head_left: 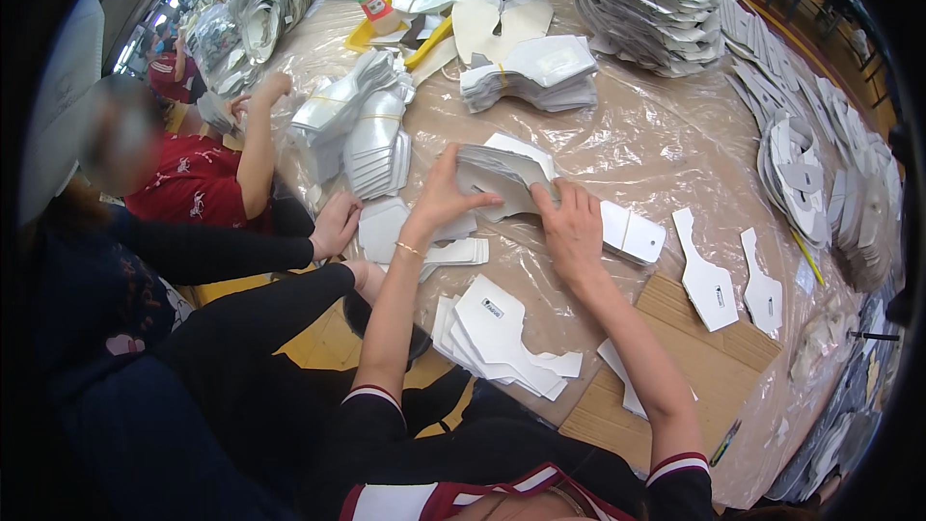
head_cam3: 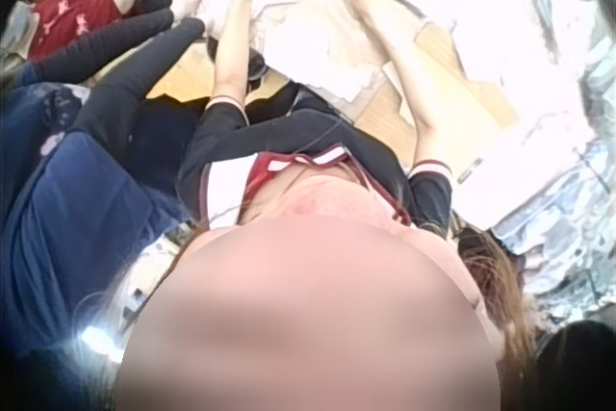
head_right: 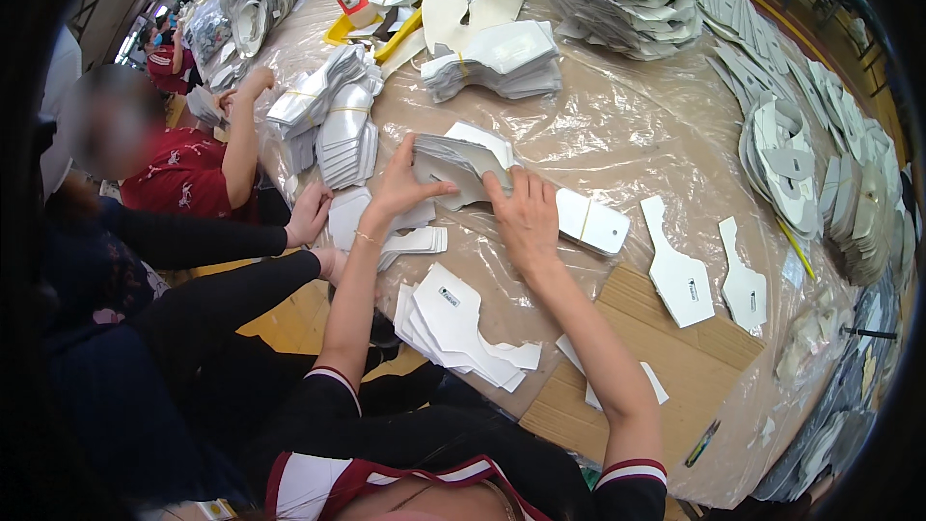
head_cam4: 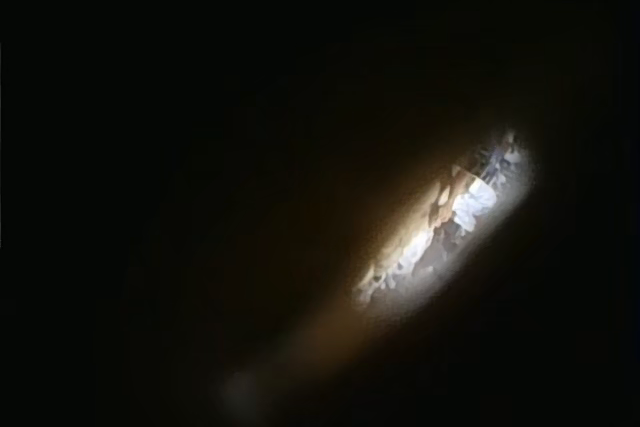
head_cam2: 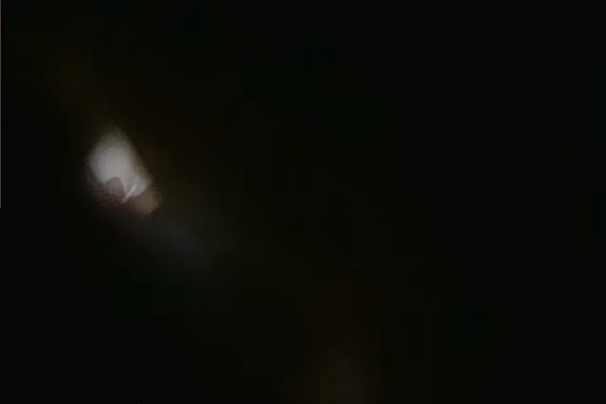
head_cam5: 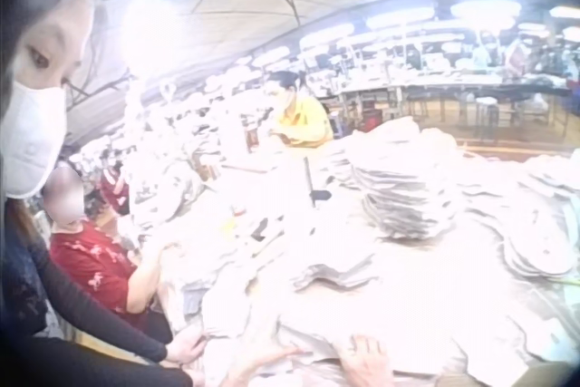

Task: The person assembles white plastic components by peeling off backing films and pressing small rectangular pieces onto larger curved parts. They handle the parts one at a time, aligning and smoothing them before stacking the finished units.

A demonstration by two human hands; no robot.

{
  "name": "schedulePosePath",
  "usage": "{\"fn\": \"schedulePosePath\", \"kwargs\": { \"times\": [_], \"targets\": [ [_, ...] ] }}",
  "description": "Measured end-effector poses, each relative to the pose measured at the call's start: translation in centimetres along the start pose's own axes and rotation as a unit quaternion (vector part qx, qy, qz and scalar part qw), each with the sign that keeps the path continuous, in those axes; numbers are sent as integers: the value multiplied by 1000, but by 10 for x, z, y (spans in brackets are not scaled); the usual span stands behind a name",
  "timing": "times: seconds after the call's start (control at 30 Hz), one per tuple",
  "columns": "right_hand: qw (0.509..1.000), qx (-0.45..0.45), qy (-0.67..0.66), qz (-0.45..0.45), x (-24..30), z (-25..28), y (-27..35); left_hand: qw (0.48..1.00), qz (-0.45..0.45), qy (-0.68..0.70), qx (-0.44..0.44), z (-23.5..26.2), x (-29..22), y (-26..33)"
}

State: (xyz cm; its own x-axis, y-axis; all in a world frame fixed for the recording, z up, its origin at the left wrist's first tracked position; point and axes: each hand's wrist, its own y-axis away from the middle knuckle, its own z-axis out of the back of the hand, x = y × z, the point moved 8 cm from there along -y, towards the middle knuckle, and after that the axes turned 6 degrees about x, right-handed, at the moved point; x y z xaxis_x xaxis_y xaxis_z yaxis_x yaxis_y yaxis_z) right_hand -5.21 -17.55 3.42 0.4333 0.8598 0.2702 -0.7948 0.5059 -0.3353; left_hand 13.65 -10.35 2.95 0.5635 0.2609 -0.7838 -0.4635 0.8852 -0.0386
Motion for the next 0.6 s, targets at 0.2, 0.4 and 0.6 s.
{"fn": "schedulePosePath", "kwargs": {
  "times": [0.2, 0.4, 0.6],
  "targets": [
    [1000, 8, -2, -4, -2, -1, -1, 1000, 2, 15, 7, -2, -1, -2],
    [1000, 5, 2, -2, -1, 0, -1, 1000, 6, -3, 6, -2, 2, -1],
    [1000, -7, 0, 14, 1, 2, 0, 1000, 2, -18, 6, -1, 9, -2]
  ]
}}
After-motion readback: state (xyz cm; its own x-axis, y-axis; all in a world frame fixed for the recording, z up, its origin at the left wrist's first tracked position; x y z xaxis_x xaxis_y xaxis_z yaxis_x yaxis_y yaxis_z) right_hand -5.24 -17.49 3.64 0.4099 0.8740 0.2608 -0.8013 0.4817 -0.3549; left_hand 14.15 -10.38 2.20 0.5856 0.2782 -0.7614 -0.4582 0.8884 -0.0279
